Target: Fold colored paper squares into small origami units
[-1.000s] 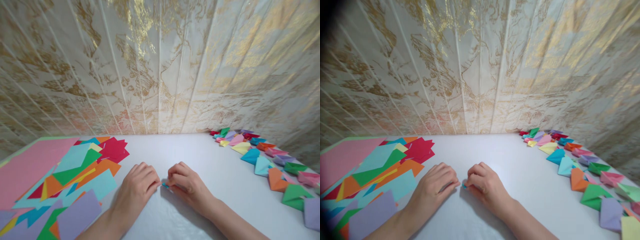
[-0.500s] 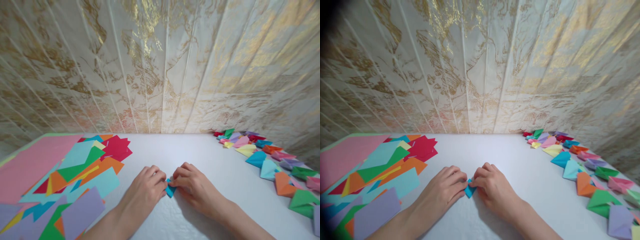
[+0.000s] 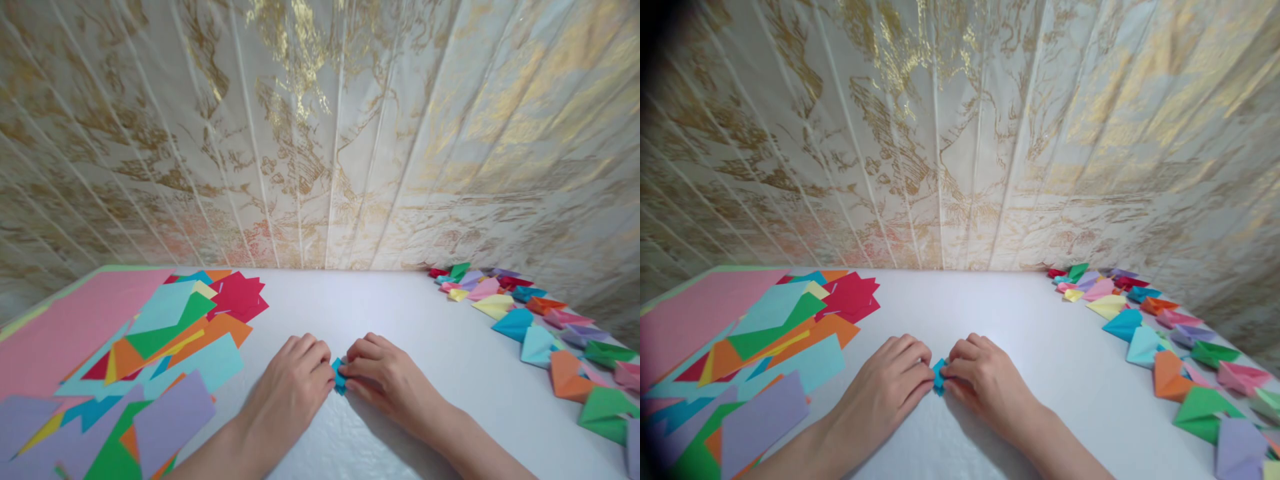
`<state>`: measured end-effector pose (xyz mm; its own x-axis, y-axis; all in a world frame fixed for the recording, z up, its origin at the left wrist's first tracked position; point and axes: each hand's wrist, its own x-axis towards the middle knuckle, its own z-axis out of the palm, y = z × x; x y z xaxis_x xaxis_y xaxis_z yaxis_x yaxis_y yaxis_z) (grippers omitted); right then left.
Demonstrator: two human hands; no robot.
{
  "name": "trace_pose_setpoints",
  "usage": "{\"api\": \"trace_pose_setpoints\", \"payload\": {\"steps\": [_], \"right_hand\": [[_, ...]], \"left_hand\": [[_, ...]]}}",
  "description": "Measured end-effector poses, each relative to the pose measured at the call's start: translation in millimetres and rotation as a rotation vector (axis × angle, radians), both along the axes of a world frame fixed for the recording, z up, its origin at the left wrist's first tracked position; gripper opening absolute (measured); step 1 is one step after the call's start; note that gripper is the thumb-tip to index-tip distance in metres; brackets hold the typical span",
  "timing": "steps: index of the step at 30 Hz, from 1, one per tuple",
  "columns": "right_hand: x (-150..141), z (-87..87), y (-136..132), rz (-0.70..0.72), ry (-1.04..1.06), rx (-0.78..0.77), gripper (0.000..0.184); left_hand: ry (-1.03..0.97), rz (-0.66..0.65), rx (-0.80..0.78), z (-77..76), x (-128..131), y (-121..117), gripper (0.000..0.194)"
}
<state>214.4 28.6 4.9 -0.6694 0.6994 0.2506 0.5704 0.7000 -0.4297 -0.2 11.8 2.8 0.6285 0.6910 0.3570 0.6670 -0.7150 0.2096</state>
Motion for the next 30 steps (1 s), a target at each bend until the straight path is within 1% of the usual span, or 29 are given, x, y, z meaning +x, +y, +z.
{"api": "trace_pose_setpoints", "payload": {"steps": [3, 6, 10, 14, 20, 26, 30], "right_hand": [[2, -2.3, 2, -0.011, 0.095, -0.090, 0.016], [0, -2.0, 2, -0.095, 0.138, -0.176, 0.015], [-5, 0.2, -2, -0.195, 0.149, -0.265, 0.018], [-7, 0.6, -2, -0.226, 0.135, -0.301, 0.021], [-7, -5.5, 1, -0.252, 0.111, -0.275, 0.014], [-11, -10.5, -1, -0.320, 0.045, -0.145, 0.017], [-12, -10.8, 0, -0.333, -0.012, -0.107, 0.017]], "left_hand": [[-0.084, 0.054, -0.141, -0.2, 1, 2, 0.012], [-0.156, 0.112, -0.216, -2.0, 3, 5, 0.015], [-0.164, 0.169, -0.247, -3.1, 4, 4, 0.015], [-0.111, 0.149, -0.226, -1.3, 4, 2, 0.013], [-0.103, 0.231, -0.246, -2.4, 6, 2, 0.014], [-0.151, 0.310, -0.266, -6.0, 12, 4, 0.015], [-0.165, 0.349, -0.278, -5.4, 15, 5, 0.017]]}}
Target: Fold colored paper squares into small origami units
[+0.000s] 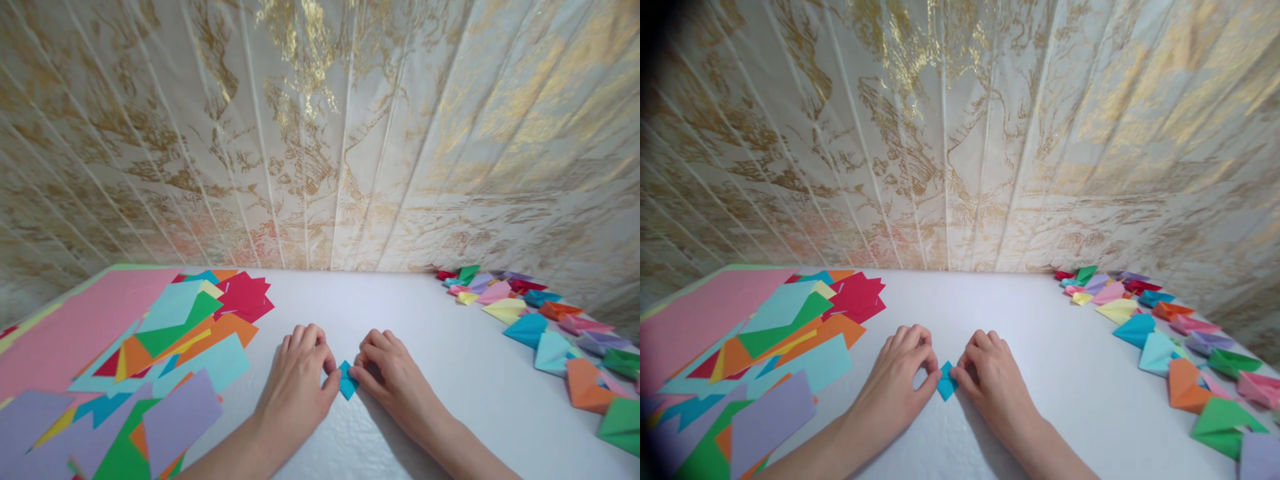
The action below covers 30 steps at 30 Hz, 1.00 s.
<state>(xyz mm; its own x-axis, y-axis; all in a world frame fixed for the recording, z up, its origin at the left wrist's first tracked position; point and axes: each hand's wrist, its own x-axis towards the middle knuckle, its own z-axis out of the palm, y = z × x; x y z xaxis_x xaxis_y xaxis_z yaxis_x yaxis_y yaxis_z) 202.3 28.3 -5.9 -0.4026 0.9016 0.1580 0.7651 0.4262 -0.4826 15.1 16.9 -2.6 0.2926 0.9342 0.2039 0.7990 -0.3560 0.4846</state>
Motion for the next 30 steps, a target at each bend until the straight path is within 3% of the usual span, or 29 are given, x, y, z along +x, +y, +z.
{"api": "trace_pose_setpoints", "payload": {"steps": [9, 14, 17, 22, 25, 30], "right_hand": [[1, -3.8, 1, 0.019, -0.031, 0.075, 0.015], [6, 1.6, 1, 0.047, 0.024, -0.031, 0.014], [11, 5.1, 2, 0.070, 0.107, -0.117, 0.025], [19, 9.2, 2, 0.086, 0.208, -0.221, 0.037], [16, 12.4, -1, 0.087, 0.186, -0.209, 0.033], [-2, 10.2, -12, 0.063, 0.213, -0.171, 0.023]], "left_hand": [[-0.038, 0.028, 0.002, -4.2, 0, 1, 0.018], [-0.093, -0.044, -0.069, 0.3, -1, 2, 0.032], [-0.076, -0.062, -0.083, 2.3, -2, 1, 0.031], [-0.003, -0.114, -0.008, 0.2, -2, -6, 0.040], [0.013, -0.133, 0.029, -0.5, -5, -8, 0.034], [-0.306, -0.106, -0.159, 8.8, -10, -7, 0.018]]}}
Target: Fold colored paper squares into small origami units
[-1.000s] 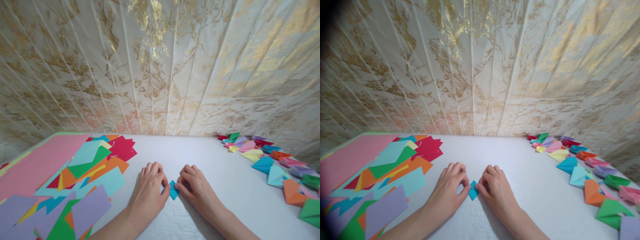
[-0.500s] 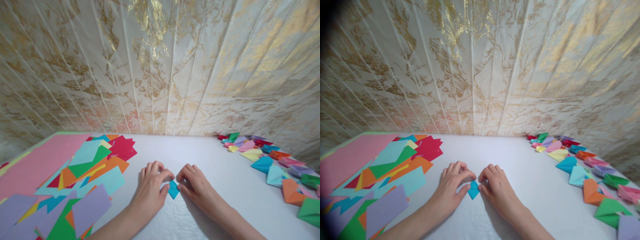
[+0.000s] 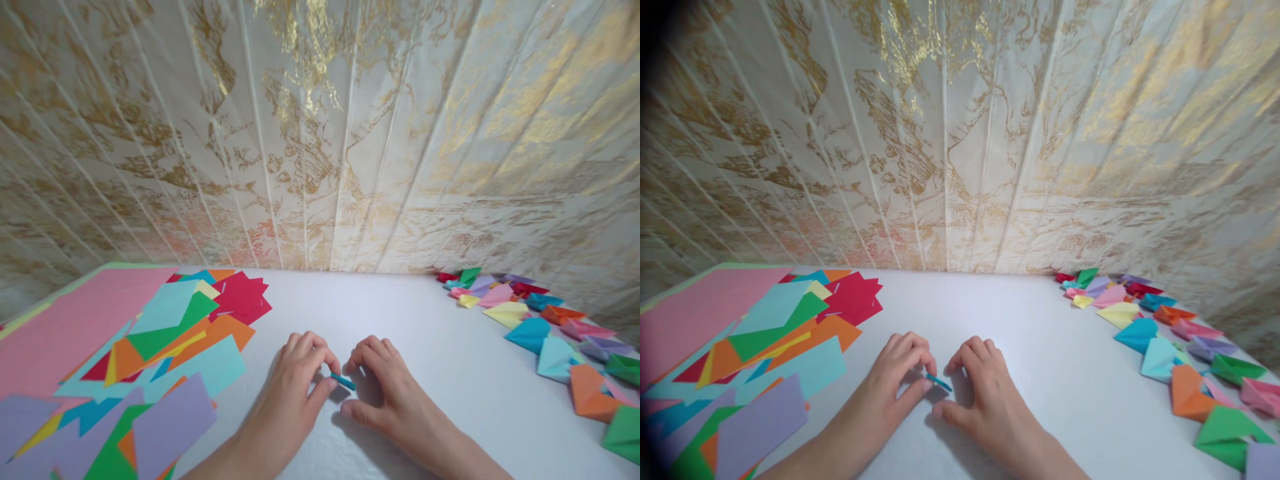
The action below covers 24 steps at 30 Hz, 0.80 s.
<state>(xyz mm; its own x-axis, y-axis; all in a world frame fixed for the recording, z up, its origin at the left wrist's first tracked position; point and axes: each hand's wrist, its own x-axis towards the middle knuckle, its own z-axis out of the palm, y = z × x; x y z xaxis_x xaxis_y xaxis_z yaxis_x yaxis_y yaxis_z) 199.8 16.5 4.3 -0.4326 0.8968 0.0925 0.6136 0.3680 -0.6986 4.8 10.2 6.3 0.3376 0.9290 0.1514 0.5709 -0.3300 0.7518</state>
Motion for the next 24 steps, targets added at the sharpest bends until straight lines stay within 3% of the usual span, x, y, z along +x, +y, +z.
{"api": "trace_pose_setpoints", "payload": {"steps": [3, 5, 7, 11, 14, 17, 20, 24], "right_hand": [[-5, -5.8, -4, -0.007, 0.174, 0.054, 0.019], [-4, -8.5, -5, 0.014, 0.245, 0.115, 0.020], [-1, -9.5, -4, 0.075, 0.186, 0.244, 0.023], [0, -8.0, -2, 0.109, -0.221, 0.588, 0.026], [-4, -5.8, -4, 0.081, -0.417, 0.663, 0.022], [-3, -2.1, -5, 0.110, -0.422, 0.587, 0.018], [5, 2.6, 0, 0.124, -0.321, 0.348, 0.020], [11, 6.1, 9, 0.035, -0.153, 0.065, 0.017]], "left_hand": [[-0.210, -0.016, -0.225, 6.1, 0, 2, 0.012], [-0.246, -0.014, -0.295, 6.3, 1, 2, 0.009], [-0.216, 0.025, -0.247, 3.6, 2, 1, 0.012], [-0.024, 0.031, -0.002, -2.8, 6, -4, 0.033], [0.161, -0.039, 0.099, -4.2, 7, -7, 0.027], [0.263, -0.056, 0.139, -4.4, 6, -7, 0.018], [0.306, -0.055, 0.147, -4.2, 4, -4, 0.015], [0.340, -0.044, 0.143, -3.9, 2, -1, 0.014]]}}
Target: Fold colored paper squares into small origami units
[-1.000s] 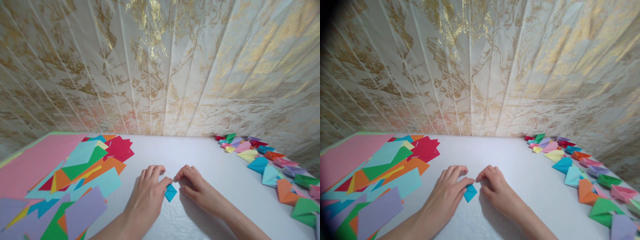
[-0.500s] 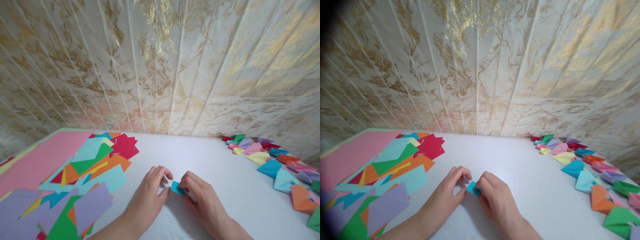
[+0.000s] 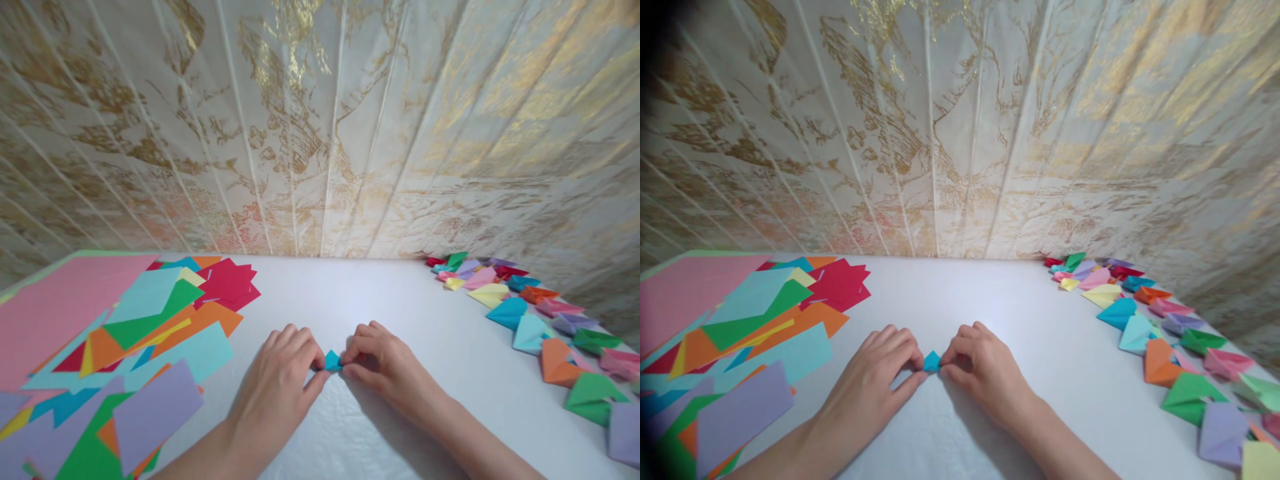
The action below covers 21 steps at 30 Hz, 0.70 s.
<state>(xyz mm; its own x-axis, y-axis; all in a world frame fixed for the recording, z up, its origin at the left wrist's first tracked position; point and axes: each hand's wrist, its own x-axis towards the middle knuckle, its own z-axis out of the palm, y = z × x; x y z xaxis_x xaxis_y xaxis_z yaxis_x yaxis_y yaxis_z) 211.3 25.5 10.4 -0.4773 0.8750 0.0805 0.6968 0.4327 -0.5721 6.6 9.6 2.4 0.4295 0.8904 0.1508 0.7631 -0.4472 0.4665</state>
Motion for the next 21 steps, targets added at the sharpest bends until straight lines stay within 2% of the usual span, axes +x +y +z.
{"api": "trace_pose_setpoints", "payload": {"steps": [3, 7, 16, 21], "right_hand": [[-2, 1.0, 1, -0.047, 0.039, -0.065, 0.022], [-7, 1.5, -3, -0.079, 0.016, -0.073, 0.016], [-12, -6.5, -4, -0.067, -0.148, 0.080, 0.013], [-13, -7.4, -5, -0.083, -0.162, 0.103, 0.012]], "left_hand": [[0.014, 0.004, -0.002, -0.3, -1, 1, 0.012], [0.041, 0.014, 0.023, -0.6, 1, 2, 0.012], [0.172, 0.043, 0.069, 0.1, 7, 7, 0.015], [0.119, 0.061, 0.045, -1.0, 9, 9, 0.005]]}}
